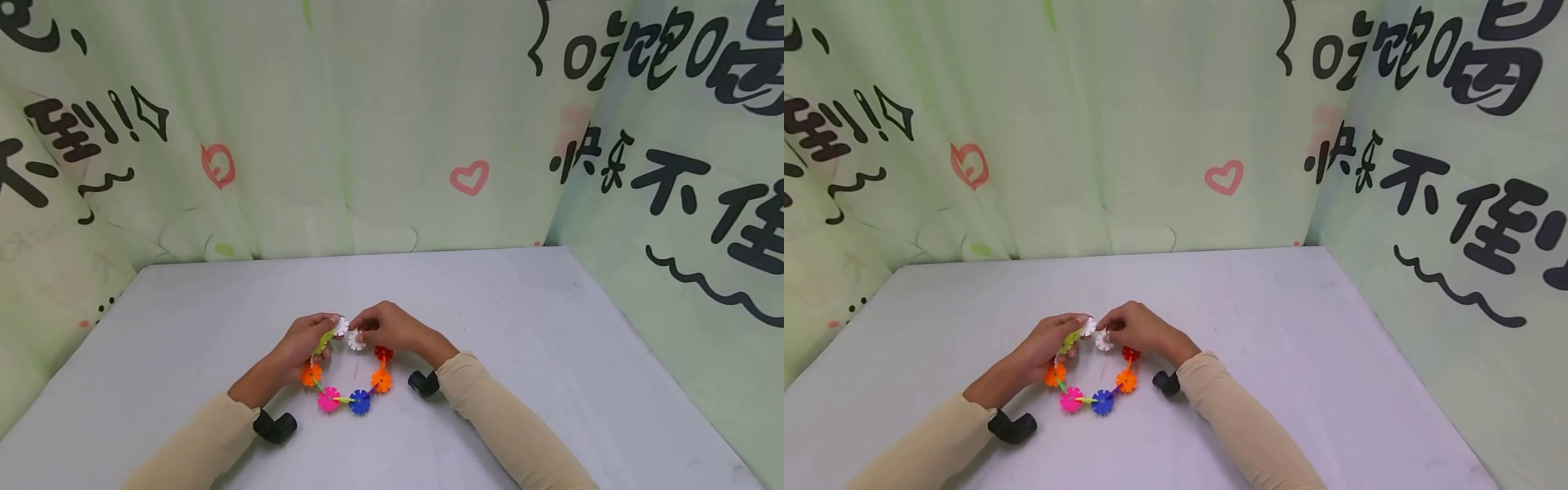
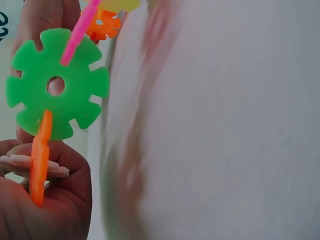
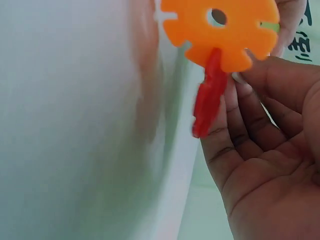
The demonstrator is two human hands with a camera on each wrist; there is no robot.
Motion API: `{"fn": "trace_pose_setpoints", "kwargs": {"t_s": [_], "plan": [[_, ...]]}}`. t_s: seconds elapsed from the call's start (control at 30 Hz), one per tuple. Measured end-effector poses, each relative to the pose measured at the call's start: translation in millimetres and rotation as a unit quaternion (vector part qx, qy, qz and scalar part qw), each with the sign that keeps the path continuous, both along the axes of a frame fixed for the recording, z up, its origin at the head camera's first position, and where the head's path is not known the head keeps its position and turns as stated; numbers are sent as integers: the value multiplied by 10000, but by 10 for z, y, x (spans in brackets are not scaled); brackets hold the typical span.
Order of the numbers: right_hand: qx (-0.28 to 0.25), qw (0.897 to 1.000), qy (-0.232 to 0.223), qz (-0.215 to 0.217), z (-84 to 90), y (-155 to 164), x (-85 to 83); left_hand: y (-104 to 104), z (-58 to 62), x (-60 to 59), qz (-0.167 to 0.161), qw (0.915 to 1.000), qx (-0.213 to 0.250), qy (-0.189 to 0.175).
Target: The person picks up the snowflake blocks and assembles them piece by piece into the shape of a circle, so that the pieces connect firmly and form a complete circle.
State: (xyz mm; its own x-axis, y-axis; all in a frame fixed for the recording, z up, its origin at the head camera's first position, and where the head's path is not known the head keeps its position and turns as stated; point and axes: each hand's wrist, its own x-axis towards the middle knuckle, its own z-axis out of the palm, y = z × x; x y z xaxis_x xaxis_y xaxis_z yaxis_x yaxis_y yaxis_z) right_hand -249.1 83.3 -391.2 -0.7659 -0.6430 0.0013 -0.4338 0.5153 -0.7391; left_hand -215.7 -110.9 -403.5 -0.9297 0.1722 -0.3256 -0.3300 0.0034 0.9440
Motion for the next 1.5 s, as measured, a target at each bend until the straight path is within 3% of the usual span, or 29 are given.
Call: {"fn": "trace_pose_setpoints", "kwargs": {"t_s": [0.47,0.77,0.87,1.13,1.5], "plan": [[-727,9953,-57,-638,16,125,-14,97,-23,13,-63,9999,42,-131],[-1365,9883,197,-656,263,97,194,111,-12,14,-43,9998,101,-174],[-1447,9872,182,-650,251,96,192,106,-13,16,-44,9997,122,-193],[-1017,9914,267,-784,-17,102,20,92,-52,13,-170,9982,517,-239],[-654,9942,450,-728,2,25,22,119,-4,2,-85,9995,158,-245]]}}
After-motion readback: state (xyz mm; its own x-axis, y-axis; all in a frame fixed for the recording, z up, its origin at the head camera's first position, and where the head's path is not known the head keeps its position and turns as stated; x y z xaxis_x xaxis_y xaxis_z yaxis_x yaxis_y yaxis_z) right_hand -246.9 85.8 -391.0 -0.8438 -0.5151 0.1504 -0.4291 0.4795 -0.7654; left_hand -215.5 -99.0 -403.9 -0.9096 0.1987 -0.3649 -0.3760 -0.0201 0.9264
